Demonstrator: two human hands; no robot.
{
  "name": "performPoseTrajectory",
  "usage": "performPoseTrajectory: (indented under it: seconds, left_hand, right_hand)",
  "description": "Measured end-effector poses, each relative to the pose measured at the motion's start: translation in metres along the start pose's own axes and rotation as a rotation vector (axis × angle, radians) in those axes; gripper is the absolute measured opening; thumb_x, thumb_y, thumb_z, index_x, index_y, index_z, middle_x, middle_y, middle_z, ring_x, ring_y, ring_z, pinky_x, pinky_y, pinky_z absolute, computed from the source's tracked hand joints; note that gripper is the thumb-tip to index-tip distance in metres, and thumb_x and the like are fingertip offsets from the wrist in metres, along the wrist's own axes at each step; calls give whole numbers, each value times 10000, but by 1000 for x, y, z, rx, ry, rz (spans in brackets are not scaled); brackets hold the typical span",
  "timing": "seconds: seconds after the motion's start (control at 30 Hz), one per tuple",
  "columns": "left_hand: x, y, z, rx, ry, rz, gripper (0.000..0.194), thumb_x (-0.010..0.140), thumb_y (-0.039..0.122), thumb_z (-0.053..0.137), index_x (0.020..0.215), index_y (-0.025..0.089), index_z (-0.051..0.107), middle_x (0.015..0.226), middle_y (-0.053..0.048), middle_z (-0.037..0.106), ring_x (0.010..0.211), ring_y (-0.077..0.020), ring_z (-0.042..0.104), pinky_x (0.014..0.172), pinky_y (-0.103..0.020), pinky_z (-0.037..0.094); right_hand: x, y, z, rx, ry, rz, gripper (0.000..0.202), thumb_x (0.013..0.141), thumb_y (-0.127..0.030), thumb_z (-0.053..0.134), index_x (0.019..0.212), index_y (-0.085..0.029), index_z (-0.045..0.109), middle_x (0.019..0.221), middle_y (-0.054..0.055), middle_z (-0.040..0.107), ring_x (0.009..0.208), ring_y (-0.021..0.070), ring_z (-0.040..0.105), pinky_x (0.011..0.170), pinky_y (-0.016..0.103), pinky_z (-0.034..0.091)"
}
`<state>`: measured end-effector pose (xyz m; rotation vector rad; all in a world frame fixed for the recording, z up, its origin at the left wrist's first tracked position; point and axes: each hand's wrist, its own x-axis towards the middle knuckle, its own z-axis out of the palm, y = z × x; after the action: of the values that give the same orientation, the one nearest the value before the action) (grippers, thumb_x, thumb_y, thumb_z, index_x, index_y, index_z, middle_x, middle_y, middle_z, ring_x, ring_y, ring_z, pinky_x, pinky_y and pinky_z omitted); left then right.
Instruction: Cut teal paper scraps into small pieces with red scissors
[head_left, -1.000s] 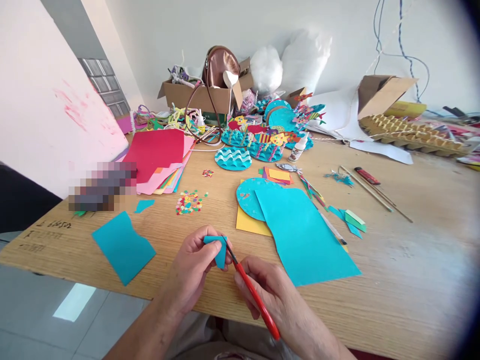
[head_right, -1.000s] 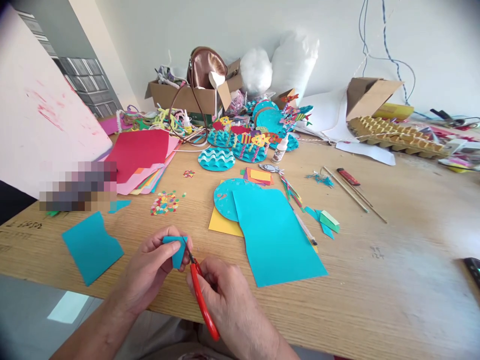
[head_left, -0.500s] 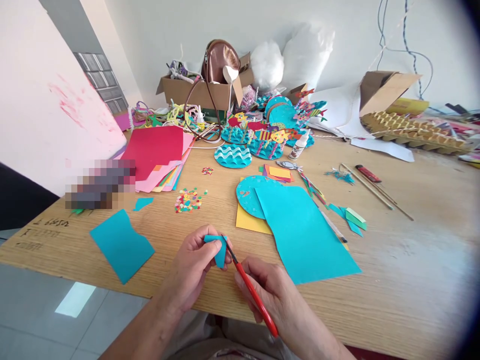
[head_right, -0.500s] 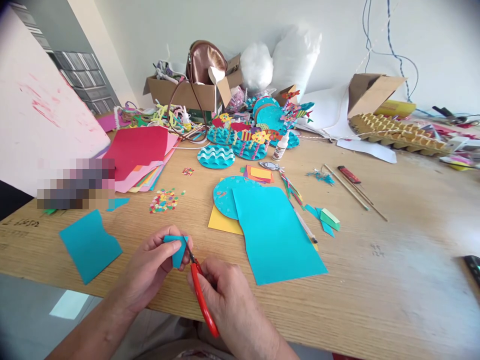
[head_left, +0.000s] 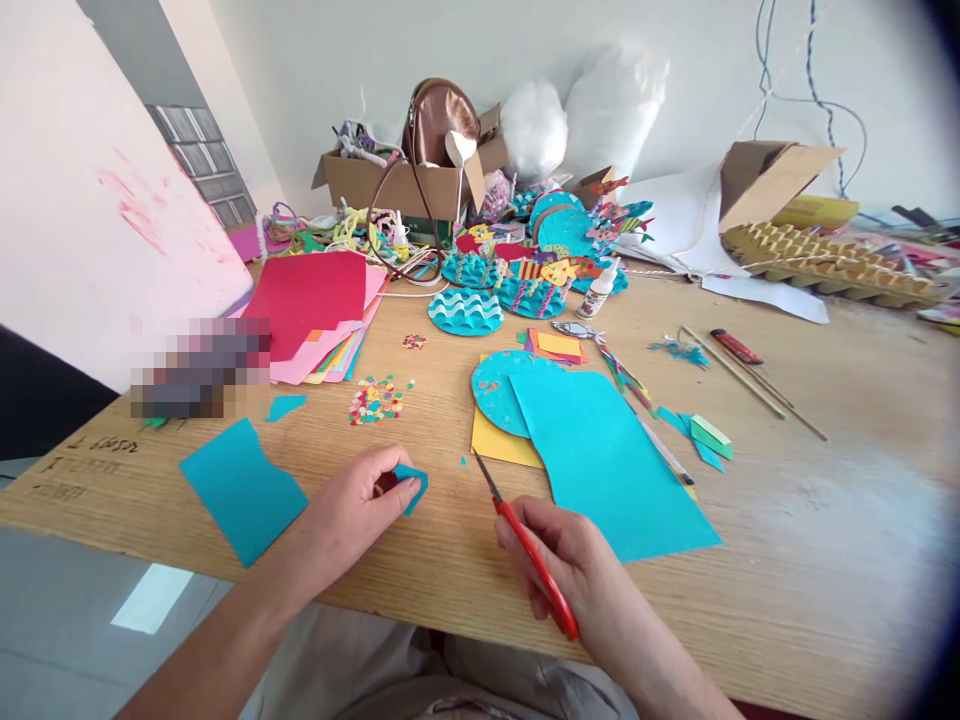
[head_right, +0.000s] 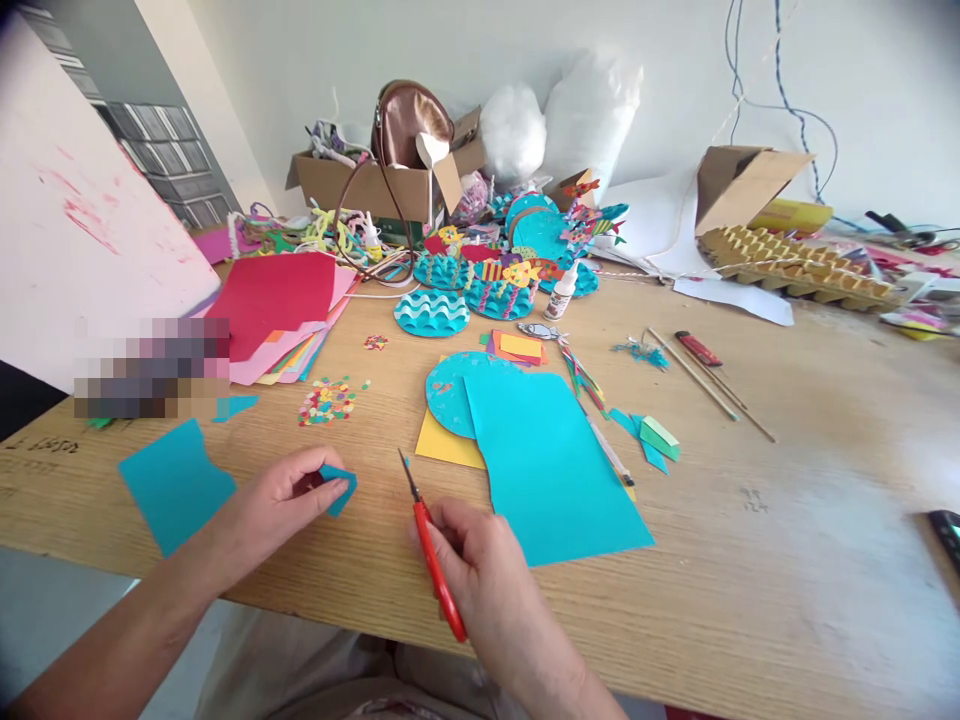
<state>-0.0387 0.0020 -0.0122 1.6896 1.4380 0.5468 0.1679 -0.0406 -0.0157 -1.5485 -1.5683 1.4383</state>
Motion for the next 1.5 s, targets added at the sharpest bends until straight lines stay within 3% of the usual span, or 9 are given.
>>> performPoseTrajectory:
  seconds: [0.13, 0.3, 0.47, 0.6, 0.7, 0.83, 1.1, 1.27, 1.5]
  left_hand:
    - [5, -2, -8, 405, -8, 65, 181, 799, 254, 488, 632, 206, 437, 676, 20, 501, 663, -176, 493, 594, -278, 321]
    - [5, -19, -16, 440, 51, 78, 105, 745, 280, 568, 819, 232, 512, 832, -4, 596, 719, -205, 558, 593, -276, 339]
    - [13, -31, -74, 566, 239, 26, 145, 750, 259, 516, 875, 223, 581, 797, -37, 632, 705, -220, 587, 634, -295, 387]
    - [26, -45, -121, 735, 231, -120, 231, 732, 254, 498, 928, 187, 600, 893, -79, 652, 817, -255, 605, 686, -310, 416]
    - [35, -60, -136, 738, 175, -118, 290, 685, 263, 537, 949, 178, 619, 994, -91, 650, 898, -260, 607, 721, -294, 432]
    - [45, -71, -141, 735, 133, -111, 339, 657, 307, 554, 958, 167, 623, 1004, -98, 645, 915, -259, 604, 738, -287, 435]
    - [53, -73, -144, 727, 123, -88, 78, 648, 275, 529, 679, 204, 517, 722, -24, 593, 694, -195, 553, 609, -252, 380]
    - [54, -77, -144, 702, 135, -48, 78, 644, 241, 539, 597, 216, 482, 664, 0, 567, 670, -181, 517, 598, -243, 348]
    - [31, -48, -133, 623, 211, -9, 107, 741, 290, 503, 804, 222, 556, 774, -1, 619, 685, -193, 550, 593, -248, 339]
  right_hand:
    - [1, 2, -9, 52, 39, 35, 384, 851, -518, 413, 629, -205, 437, 503, -62, 402, 410, 88, 421, 386, 199, 297]
    - [0, 0, -14, 127, 46, 94, 407, 800, -578, 455, 634, -207, 451, 467, -73, 398, 377, 87, 406, 371, 201, 309]
    - [-3, 0, -21, 47, 27, 81, 445, 781, -625, 458, 614, -212, 452, 444, -56, 420, 404, 102, 411, 399, 217, 318]
    - [-8, 0, -24, -9, 10, 68, 467, 800, -644, 423, 612, -217, 444, 480, -48, 407, 439, 112, 415, 419, 225, 328]
    - [-11, 0, -23, -36, -26, 66, 459, 816, -635, 416, 640, -213, 452, 522, -46, 403, 462, 113, 423, 439, 225, 351]
    - [-10, 0, -23, -76, -21, 46, 444, 815, -623, 434, 671, -208, 496, 547, -37, 415, 478, 120, 422, 439, 226, 360]
    - [-10, 4, -26, -63, -42, 51, 458, 793, -643, 455, 648, -211, 499, 526, -34, 426, 469, 122, 418, 438, 225, 362]
    - [-10, 5, -25, -119, -24, 32, 443, 809, -624, 447, 651, -213, 493, 537, -28, 452, 484, 124, 436, 451, 227, 363]
    - [-8, 0, -15, 40, 90, 33, 444, 753, -632, 513, 607, -218, 442, 482, -61, 383, 436, 103, 372, 416, 225, 303]
